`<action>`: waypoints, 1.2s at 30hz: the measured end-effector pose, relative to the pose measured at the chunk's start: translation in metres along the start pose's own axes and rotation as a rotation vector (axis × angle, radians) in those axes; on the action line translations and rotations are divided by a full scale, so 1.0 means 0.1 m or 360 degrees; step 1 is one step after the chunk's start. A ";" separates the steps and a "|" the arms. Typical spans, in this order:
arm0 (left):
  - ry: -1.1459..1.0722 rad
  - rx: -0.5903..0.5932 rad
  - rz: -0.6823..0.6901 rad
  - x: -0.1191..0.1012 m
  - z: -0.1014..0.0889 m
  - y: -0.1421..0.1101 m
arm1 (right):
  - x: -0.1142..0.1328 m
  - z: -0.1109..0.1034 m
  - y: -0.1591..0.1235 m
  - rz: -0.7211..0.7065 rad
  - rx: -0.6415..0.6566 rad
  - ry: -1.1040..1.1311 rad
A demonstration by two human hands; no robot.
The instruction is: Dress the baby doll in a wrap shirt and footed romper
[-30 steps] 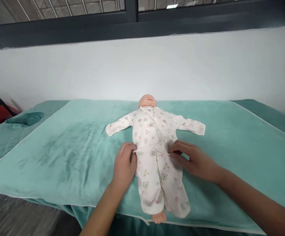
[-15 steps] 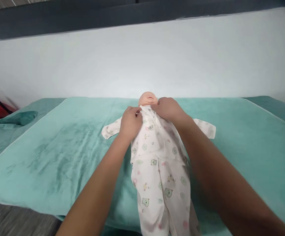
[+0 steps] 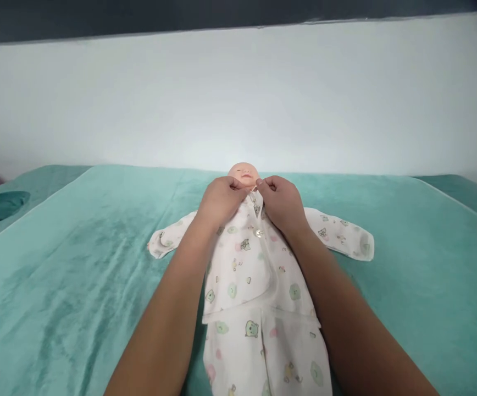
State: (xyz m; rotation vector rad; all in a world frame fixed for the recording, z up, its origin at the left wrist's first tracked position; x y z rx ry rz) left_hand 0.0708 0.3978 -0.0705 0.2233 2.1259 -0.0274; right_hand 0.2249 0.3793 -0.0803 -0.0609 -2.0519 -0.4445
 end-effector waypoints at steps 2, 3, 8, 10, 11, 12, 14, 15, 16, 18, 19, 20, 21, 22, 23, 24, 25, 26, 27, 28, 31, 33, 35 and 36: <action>-0.0087 -0.0077 -0.0029 0.01 -0.01 0.02 | -0.03 0.01 0.00 0.0024 0.0013 0.0047; -0.0134 -0.0118 -0.0036 0.01 -0.02 0.03 | -0.05 0.01 0.00 0.0030 0.0014 0.0072; -0.0391 -0.0212 0.0033 0.06 -0.03 0.02 | -0.05 0.01 0.00 0.0013 -0.0013 0.0143; -0.0526 -0.0198 0.0048 0.08 -0.03 0.01 | -0.04 0.03 0.00 -0.0009 0.0003 0.0190; -0.0587 -0.0182 0.0047 0.10 -0.02 0.00 | -0.04 0.04 0.00 -0.0019 0.0018 0.0221; -0.0642 -0.0167 0.0047 0.10 -0.02 -0.01 | -0.03 0.05 0.00 -0.0026 0.0032 0.0249; -0.0735 -0.0136 0.0055 0.11 -0.01 -0.03 | -0.03 0.06 0.00 -0.0042 0.0056 0.0279; -0.0777 -0.0119 0.0059 0.10 0.00 -0.04 | -0.02 0.07 0.00 -0.0049 0.0059 0.0282; -0.0815 -0.0102 0.0061 0.10 0.01 -0.04 | -0.02 0.06 0.00 -0.0052 0.0053 0.0286; -0.0867 -0.0049 0.0063 0.09 0.04 -0.05 | -0.03 0.04 -0.01 -0.0039 0.0015 0.0318; -0.0864 -0.0026 0.0060 0.09 0.06 -0.04 | -0.04 0.03 -0.01 -0.0031 -0.0004 0.0336; -0.0830 -0.0018 0.0053 0.09 0.07 -0.04 | -0.04 0.03 -0.01 -0.0029 -0.0014 0.0344; -0.0767 -0.0031 0.0041 0.10 0.07 -0.03 | -0.04 0.04 -0.01 -0.0035 -0.0006 0.0332; -0.0680 -0.0067 0.0030 0.11 0.07 -0.02 | -0.03 0.05 -0.01 -0.0049 0.0015 0.0302; -0.0575 -0.0121 0.0024 0.12 0.05 -0.02 | -0.01 0.06 0.00 -0.0065 0.0041 0.0260; -0.0459 -0.0184 0.0030 0.13 0.02 -0.01 | 0.00 0.08 0.00 -0.0077 0.0064 0.0216; -0.0344 -0.0231 0.0050 0.12 0.00 -0.01 | 0.00 0.09 0.01 -0.0079 0.0078 0.0179; -0.0237 -0.0254 0.0082 0.10 -0.01 -0.01 | 0.00 0.09 0.01 -0.0072 0.0082 0.0156; -0.0142 -0.0256 0.0117 0.07 -0.01 0.00 | -0.01 0.09 0.02 -0.0060 0.0085 0.0146; -0.0062 -0.0249 0.0145 0.05 0.00 0.00 | -0.01 0.09 0.02 -0.0048 0.0088 0.0147; 0.0047 -0.0242 0.0169 0.03 0.01 -0.01 | -0.02 0.09 0.03 -0.0036 0.0100 0.0177; 0.0017 -0.0230 0.0152 0.03 0.00 -0.02 | -0.03 0.09 0.03 -0.0040 0.0096 0.0193; -0.0045 -0.0200 0.0131 0.04 0.01 -0.03 | -0.03 0.09 0.03 -0.0044 0.0095 0.0201; -0.0069 -0.0196 0.0123 0.04 0.00 -0.04 | -0.03 0.09 0.04 -0.0047 0.0097 0.0200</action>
Point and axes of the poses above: each hand's wrist, its own y-axis towards the middle knuckle, its own z-axis out of the palm, x = y × z, the point moved 9 cm from there along y, towards the middle knuckle, and after that the axes turned 4 degrees about x, right-handed, at the moved point
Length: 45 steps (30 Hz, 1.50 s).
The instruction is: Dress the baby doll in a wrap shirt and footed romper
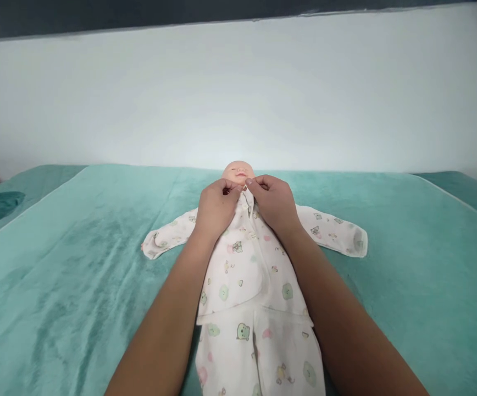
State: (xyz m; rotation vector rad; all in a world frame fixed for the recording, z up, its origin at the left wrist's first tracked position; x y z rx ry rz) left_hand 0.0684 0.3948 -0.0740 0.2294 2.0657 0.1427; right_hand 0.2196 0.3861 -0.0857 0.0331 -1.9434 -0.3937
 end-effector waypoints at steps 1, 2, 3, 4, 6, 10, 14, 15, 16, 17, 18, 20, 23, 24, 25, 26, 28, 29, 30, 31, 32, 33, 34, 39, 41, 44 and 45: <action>-0.0018 -0.0004 -0.0009 0.00 -0.01 0.00 | 0.00 0.00 0.00 0.0000 0.0003 -0.0005; -0.0032 -0.0012 -0.0019 0.00 -0.02 -0.01 | 0.00 0.01 0.00 0.0001 0.0010 -0.0012; -0.0045 -0.0019 -0.0031 0.01 -0.02 -0.01 | 0.00 0.01 0.00 0.0001 0.0017 -0.0021; -0.0061 -0.0019 -0.0041 0.02 -0.03 0.00 | 0.01 0.02 0.00 -0.0001 0.0021 -0.0024; -0.0108 -0.0002 -0.0045 0.03 -0.01 0.00 | 0.02 0.01 -0.01 -0.0016 0.0020 -0.0011; -0.0193 0.0006 -0.0009 0.03 -0.01 0.00 | 0.05 0.01 -0.03 -0.0013 0.0036 0.0060; -0.0183 0.0028 0.0010 0.02 -0.03 -0.01 | 0.02 0.03 -0.03 0.0037 0.0116 0.0155; -0.0160 0.0042 0.0016 0.01 -0.04 -0.01 | 0.00 0.03 -0.03 0.0044 0.0133 0.0183; -0.0137 0.0052 0.0021 0.01 -0.04 -0.02 | -0.02 0.03 -0.02 0.0047 0.0152 0.0215; -0.0118 0.0055 0.0021 0.00 -0.04 -0.02 | -0.04 0.03 -0.01 0.0040 0.0178 0.0247; -0.0107 0.0056 0.0019 0.00 -0.04 -0.02 | -0.04 0.03 -0.01 0.0026 0.0210 0.0276; -0.0115 0.0052 0.0018 0.01 -0.04 -0.02 | -0.04 0.05 0.00 -0.0003 0.0288 0.0301; -0.0170 0.0089 0.0003 0.03 0.00 -0.02 | -0.03 0.09 -0.02 0.0040 0.0394 0.0237; -0.0200 0.0104 -0.0008 0.04 0.01 -0.01 | -0.02 0.10 -0.02 0.0056 0.0403 0.0219; -0.0234 0.0110 -0.0023 0.06 0.02 -0.01 | -0.01 0.11 -0.03 0.0062 0.0402 0.0220; -0.0265 0.0110 -0.0039 0.07 0.03 -0.01 | 0.00 0.11 -0.03 0.0062 0.0395 0.0237; -0.0318 0.0100 -0.0070 0.10 0.02 0.00 | 0.01 0.12 -0.02 0.0063 0.0377 0.0287; -0.0339 0.0095 -0.0081 0.11 0.02 0.00 | 0.01 0.13 -0.02 0.0075 0.0372 0.0300; -0.0357 0.0095 -0.0089 0.12 0.02 0.00 | -0.01 0.13 -0.01 0.0094 0.0367 0.0297; -0.0374 0.0095 -0.0094 0.12 0.02 0.00 | -0.03 0.13 -0.01 0.0113 0.0362 0.0283; -0.0390 0.0094 -0.0094 0.13 0.02 0.00 | -0.04 0.13 0.00 0.0124 0.0357 0.0265; -0.0407 0.0090 -0.0090 0.13 0.02 0.00 | -0.06 0.13 0.00 0.0133 0.0354 0.0254; -0.0421 0.0085 -0.0085 0.13 0.03 0.00 | -0.06 0.13 0.00 0.0140 0.0357 0.0251; -0.0349 0.0036 -0.0064 0.12 0.02 0.00 | -0.10 0.12 0.02 0.0164 0.0338 0.0254; -0.0266 0.0001 -0.0045 0.11 0.00 -0.01 | -0.13 0.10 0.04 0.0157 0.0260 0.0268; -0.0220 -0.0013 0.0010 0.08 -0.02 -0.03 | -0.16 0.04 0.07 0.0144 0.0120 0.0310; -0.0228 -0.0011 0.0023 0.08 -0.02 -0.04 | -0.16 0.03 0.07 0.0135 0.0114 0.0325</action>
Point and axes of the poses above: each hand's wrist, its own y-axis towards the middle knuckle, its own z-axis out of the palm, x = y × z, the point moved 9 cm from there along y, towards the middle knuckle, and after that the axes turned 4 degrees about x, right-handed, at the moved point
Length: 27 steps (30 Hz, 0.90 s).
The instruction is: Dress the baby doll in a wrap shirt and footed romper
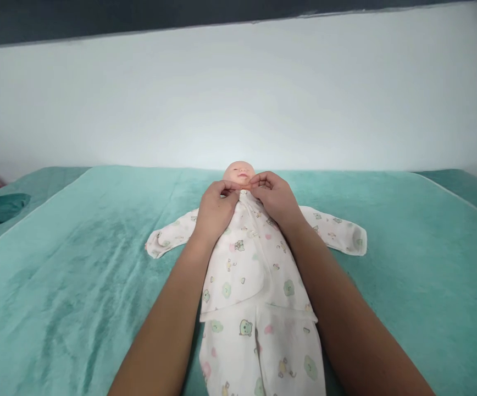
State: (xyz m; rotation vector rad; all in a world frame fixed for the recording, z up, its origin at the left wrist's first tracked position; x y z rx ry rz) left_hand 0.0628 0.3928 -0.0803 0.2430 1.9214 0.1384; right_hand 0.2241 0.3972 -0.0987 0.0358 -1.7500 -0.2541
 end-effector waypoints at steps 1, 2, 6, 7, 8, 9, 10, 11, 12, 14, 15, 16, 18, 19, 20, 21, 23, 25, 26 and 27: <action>-0.0015 0.0002 0.0009 0.00 -0.01 -0.01 | 0.02 0.01 -0.01 -0.0009 0.0028 0.0013; -0.0032 0.0001 0.0016 0.00 -0.02 -0.03 | 0.06 0.03 -0.02 -0.0025 0.0073 0.0014; -0.0054 -0.0007 0.0078 -0.02 -0.10 -0.13 | 0.30 0.06 -0.17 -0.0062 0.0282 -0.0288; -0.0051 0.0015 0.0098 -0.03 -0.11 -0.15 | 0.36 0.07 -0.22 -0.0055 0.0340 -0.0421; -0.0053 0.0055 0.0115 -0.04 -0.12 -0.18 | 0.41 0.09 -0.27 -0.0037 0.0408 -0.0548; -0.0057 0.0114 0.0126 -0.05 -0.11 -0.20 | 0.45 0.10 -0.32 -0.0011 0.0479 -0.0656; -0.0058 0.0186 0.0135 -0.06 -0.09 -0.21 | 0.47 0.11 -0.37 0.0018 0.0546 -0.0742; -0.0052 0.0258 0.0145 -0.06 -0.07 -0.23 | 0.48 0.12 -0.40 0.0049 0.0603 -0.0803; -0.0038 0.0313 0.0159 -0.07 -0.05 -0.24 | 0.48 0.12 -0.43 0.0083 0.0649 -0.0842; 0.0008 0.0391 0.0191 -0.08 -0.03 -0.24 | 0.45 0.12 -0.43 0.0123 0.0712 -0.0852; 0.0023 0.0416 0.0205 -0.08 -0.02 -0.24 | 0.43 0.12 -0.43 0.0123 0.0745 -0.0819; 0.0025 0.0435 0.0214 -0.08 -0.01 -0.24 | 0.40 0.12 -0.41 0.0120 0.0788 -0.0760; 0.0004 0.0485 0.0220 -0.07 0.01 -0.23 | 0.33 0.14 -0.39 0.0114 0.0875 -0.0583; -0.0010 0.0518 0.0221 -0.07 0.01 -0.23 | 0.29 0.14 -0.37 0.0121 0.0905 -0.0477; -0.0021 0.0552 0.0220 -0.06 0.02 -0.23 | 0.26 0.14 -0.36 0.0129 0.0916 -0.0369; -0.0029 0.0585 0.0214 -0.06 0.02 -0.23 | 0.23 0.14 -0.34 0.0134 0.0913 -0.0268; -0.0037 0.0633 0.0201 -0.05 0.01 -0.23 | 0.19 0.14 -0.31 0.0117 0.0862 -0.0085; -0.0035 0.0668 0.0203 -0.06 0.00 -0.24 | 0.17 0.16 -0.29 0.0107 0.0804 0.0057; -0.0036 0.0691 0.0203 -0.07 0.00 -0.24 | 0.16 0.17 -0.28 0.0112 0.0778 0.0104; -0.0044 0.0710 0.0197 -0.07 0.00 -0.24 | 0.15 0.19 -0.27 0.0123 0.0754 0.0140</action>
Point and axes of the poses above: each hand's wrist, its own y-axis towards the middle knuckle, its own z-axis out of the palm, x = y × z, the point moved 9 cm from there along y, towards the middle knuckle, and after that the axes turned 4 degrees about x, right-handed, at the moved point
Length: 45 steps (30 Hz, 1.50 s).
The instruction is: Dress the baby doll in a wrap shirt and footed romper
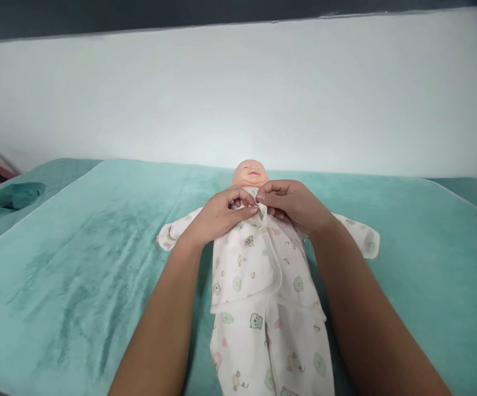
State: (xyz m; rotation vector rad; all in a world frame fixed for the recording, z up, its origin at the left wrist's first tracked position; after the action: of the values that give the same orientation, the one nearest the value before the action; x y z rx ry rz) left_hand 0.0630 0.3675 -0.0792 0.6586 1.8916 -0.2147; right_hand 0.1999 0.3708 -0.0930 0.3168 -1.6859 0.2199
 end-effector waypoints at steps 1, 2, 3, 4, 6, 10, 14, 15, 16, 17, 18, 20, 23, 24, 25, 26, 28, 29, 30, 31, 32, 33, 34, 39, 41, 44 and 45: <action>-0.0024 0.0000 -0.0006 0.00 0.00 0.00 | -0.02 0.00 0.01 0.0009 -0.0021 0.0031; -0.0062 -0.0024 -0.0014 0.01 -0.01 0.00 | -0.03 0.00 0.02 0.0021 -0.0037 0.0058; -0.0112 -0.0065 -0.0019 0.02 -0.01 0.00 | -0.05 0.00 0.02 0.0032 -0.0054 0.0089; -0.0170 -0.0117 -0.0019 0.03 -0.02 0.00 | -0.06 -0.01 0.03 0.0042 -0.0064 0.0124; -0.0307 -0.0217 -0.0002 0.05 -0.03 0.00 | -0.09 -0.02 0.04 0.0060 -0.0073 0.0195; -0.0555 -0.0306 0.0014 0.08 -0.02 0.00 | -0.14 -0.05 0.04 0.0080 -0.0093 0.0246; -0.0710 -0.0278 -0.0003 0.10 0.01 0.02 | -0.13 -0.04 0.04 0.0065 -0.0074 0.0261; -0.0736 -0.0280 -0.0006 0.11 0.02 0.02 | -0.13 -0.04 0.04 0.0064 -0.0069 0.0262; -0.0753 -0.0288 -0.0007 0.11 0.02 0.02 | -0.13 -0.03 0.04 0.0067 -0.0070 0.0259; -0.0763 -0.0298 -0.0006 0.12 0.02 0.02 | -0.12 -0.03 0.04 0.0072 -0.0074 0.0255; -0.0774 -0.0307 -0.0004 0.12 0.02 0.01 | -0.12 -0.04 0.04 0.0077 -0.0080 0.0250; -0.0794 -0.0319 0.0002 0.12 0.03 0.01 | -0.12 -0.04 0.03 0.0083 -0.0092 0.0247; -0.0774 -0.0322 0.0001 0.12 0.04 0.01 | -0.13 -0.05 0.03 0.0096 -0.0094 0.0235; -0.0755 -0.0320 0.0001 0.11 0.04 0.01 | -0.14 -0.05 0.03 0.0099 -0.0090 0.0226; -0.0732 -0.0317 0.0000 0.11 0.04 0.01 | -0.14 -0.04 0.04 0.0097 -0.0081 0.0222; -0.0711 -0.0316 -0.0001 0.11 0.04 0.02 | -0.14 -0.04 0.04 0.0088 -0.0068 0.0223; -0.0679 -0.0318 -0.0010 0.12 0.04 0.02 | -0.13 -0.03 0.05 0.0054 -0.0034 0.0241; -0.0667 -0.0321 -0.0013 0.12 0.04 0.02 | -0.13 -0.02 0.05 0.0038 -0.0015 0.0253; -0.0659 -0.0321 -0.0016 0.12 0.04 0.02 | -0.13 -0.02 0.05 0.0025 0.0001 0.0260; -0.0655 -0.0321 -0.0018 0.12 0.04 0.02 | -0.13 -0.01 0.05 0.0016 0.0014 0.0259; -0.0651 -0.0317 -0.0018 0.12 0.04 0.02 | -0.12 -0.01 0.05 0.0010 0.0022 0.0251; -0.0647 -0.0313 -0.0018 0.11 0.04 0.02 | -0.12 -0.01 0.05 0.0008 0.0030 0.0241; -0.0638 -0.0309 -0.0019 0.10 0.04 0.02 | -0.12 -0.01 0.05 0.0005 0.0037 0.0232; -0.0519 -0.0282 -0.0039 0.09 0.03 0.01 | -0.11 0.01 0.04 0.0007 0.0077 0.0215; -0.0543 -0.0270 -0.0029 0.10 0.03 0.01 | -0.11 0.01 0.03 0.0008 0.0083 0.0194; -0.0682 -0.0229 -0.0007 0.12 0.05 0.02 | -0.09 0.01 0.02 -0.0001 0.0074 0.0128; -0.0715 -0.0216 -0.0010 0.12 0.06 0.02 | -0.08 0.01 0.01 -0.0008 0.0071 0.0092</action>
State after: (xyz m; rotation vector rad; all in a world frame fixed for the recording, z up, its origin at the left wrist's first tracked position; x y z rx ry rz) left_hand 0.0657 0.3709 -0.0926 0.4659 1.4623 -0.2156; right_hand 0.1999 0.3722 -0.1005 0.3451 -1.6249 0.2612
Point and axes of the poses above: each hand's wrist, its own y-axis towards the middle knuckle, its own z-axis out of the palm, x = y × z, the point moved 9 cm from there along y, towards the middle knuckle, and after that the axes turned 4 degrees about x, right-handed, at the moved point
